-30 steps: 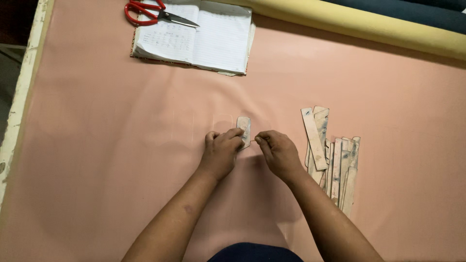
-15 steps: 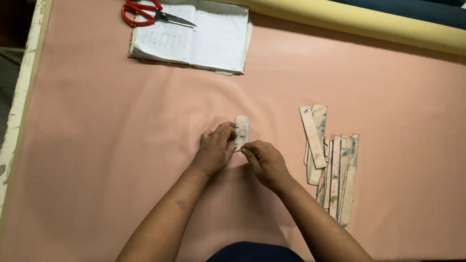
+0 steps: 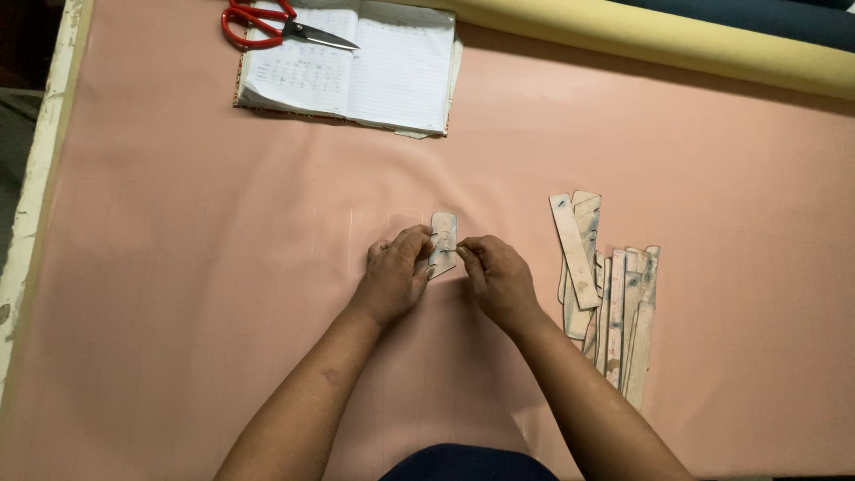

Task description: The person traces a small template onto a large sheet of pink fabric using a pencil, then cuts out the traced shapes with scissors. The cut pieces are set aside on the table.

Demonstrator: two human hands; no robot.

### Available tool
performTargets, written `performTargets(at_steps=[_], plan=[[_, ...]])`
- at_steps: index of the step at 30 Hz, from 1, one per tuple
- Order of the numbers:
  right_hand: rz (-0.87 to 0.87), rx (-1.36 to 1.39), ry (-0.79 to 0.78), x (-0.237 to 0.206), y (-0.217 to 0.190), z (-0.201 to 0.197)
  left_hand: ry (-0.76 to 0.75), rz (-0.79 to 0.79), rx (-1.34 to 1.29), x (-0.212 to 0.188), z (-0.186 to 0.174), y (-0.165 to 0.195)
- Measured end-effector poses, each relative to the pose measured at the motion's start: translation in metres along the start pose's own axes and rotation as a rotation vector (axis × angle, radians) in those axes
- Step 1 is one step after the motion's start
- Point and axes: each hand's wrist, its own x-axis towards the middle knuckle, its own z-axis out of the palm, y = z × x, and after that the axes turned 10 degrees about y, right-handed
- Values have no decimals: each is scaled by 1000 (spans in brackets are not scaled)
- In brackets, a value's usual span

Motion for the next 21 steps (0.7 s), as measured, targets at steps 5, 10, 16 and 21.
performTargets(at_steps=[5,10,16,21], plan=[[-31,82,-61,3,0,2,25,36,18,0,3,-1],[452,268,-55,3,12,7,91,41,65,-2,8,7],[298,42,-125,-4,21,21,150,-639,-503,18,22,35],[384,8,-192,-1,14,15,116,-1051,-881,40,18,43]])
